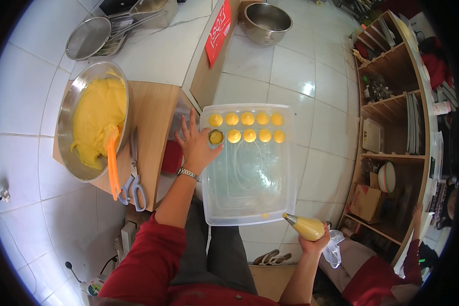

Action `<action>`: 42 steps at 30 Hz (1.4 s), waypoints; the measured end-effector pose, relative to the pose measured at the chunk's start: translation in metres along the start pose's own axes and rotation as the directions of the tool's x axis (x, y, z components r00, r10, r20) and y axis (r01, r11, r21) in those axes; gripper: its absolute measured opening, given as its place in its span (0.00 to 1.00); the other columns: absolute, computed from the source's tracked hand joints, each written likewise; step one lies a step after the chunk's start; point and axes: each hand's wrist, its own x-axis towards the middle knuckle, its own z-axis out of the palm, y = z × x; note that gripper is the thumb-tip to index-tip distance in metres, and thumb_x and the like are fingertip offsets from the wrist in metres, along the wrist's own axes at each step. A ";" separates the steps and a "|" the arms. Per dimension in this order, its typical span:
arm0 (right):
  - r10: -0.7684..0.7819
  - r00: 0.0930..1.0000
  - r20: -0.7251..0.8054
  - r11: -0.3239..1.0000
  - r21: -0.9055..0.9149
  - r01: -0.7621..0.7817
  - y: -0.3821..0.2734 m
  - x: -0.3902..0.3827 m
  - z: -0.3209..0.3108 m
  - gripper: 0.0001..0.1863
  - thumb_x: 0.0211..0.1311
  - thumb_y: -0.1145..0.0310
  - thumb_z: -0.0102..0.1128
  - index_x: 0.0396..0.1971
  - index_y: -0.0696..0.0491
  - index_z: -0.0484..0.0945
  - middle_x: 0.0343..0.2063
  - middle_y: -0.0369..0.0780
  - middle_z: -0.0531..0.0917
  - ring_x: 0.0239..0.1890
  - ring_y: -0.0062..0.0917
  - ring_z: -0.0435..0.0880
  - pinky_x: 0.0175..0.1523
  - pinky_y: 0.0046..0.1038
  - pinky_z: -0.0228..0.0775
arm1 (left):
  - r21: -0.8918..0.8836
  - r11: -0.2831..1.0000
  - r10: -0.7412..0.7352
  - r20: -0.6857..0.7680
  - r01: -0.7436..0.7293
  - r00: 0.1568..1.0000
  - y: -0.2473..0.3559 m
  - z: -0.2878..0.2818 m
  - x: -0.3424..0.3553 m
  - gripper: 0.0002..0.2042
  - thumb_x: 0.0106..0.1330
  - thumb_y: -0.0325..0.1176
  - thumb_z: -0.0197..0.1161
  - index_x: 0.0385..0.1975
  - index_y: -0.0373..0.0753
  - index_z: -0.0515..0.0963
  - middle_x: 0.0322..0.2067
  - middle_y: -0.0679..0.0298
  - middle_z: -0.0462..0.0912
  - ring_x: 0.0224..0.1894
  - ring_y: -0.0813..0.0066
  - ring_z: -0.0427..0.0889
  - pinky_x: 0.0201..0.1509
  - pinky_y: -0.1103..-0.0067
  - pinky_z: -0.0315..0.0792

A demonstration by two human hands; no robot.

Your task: The person pipes portions of yellow dough from a plastic pastry bag onto a clear plastic tray lid, refill the bag from a large metal bowl using a spatula, and then continues piping dough onto the lid.

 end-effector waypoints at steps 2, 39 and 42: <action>0.011 1.000 0.012 1.000 -0.013 -0.011 0.003 0.000 0.005 0.12 0.56 0.67 0.39 0.13 0.44 0.64 0.15 0.28 0.70 0.23 0.20 0.71 0.38 0.27 0.66 | -0.022 1.000 0.001 -0.012 -0.001 1.000 -0.003 0.001 -0.001 0.23 0.39 0.47 0.69 0.38 0.46 0.77 0.64 0.56 0.39 0.66 0.51 0.36 0.58 0.49 0.42; -0.286 0.893 0.348 0.958 0.071 0.279 -0.021 0.037 0.130 0.20 0.60 0.64 0.42 0.08 0.48 0.59 0.13 0.36 0.68 0.26 0.23 0.70 0.54 0.30 0.59 | -0.454 0.858 0.235 -0.070 -0.241 0.969 0.138 0.090 -0.032 0.27 0.38 0.36 0.68 0.42 0.43 0.70 0.41 0.70 0.74 0.45 0.71 0.68 0.49 0.70 0.52; -0.291 0.907 0.305 0.954 0.020 0.300 -0.024 0.043 0.131 0.19 0.60 0.64 0.42 0.08 0.48 0.59 0.12 0.34 0.67 0.25 0.24 0.71 0.53 0.30 0.60 | -0.450 0.869 0.191 -0.076 -0.205 0.979 0.143 0.095 -0.034 0.27 0.38 0.37 0.69 0.43 0.43 0.70 0.41 0.70 0.75 0.45 0.72 0.69 0.48 0.71 0.52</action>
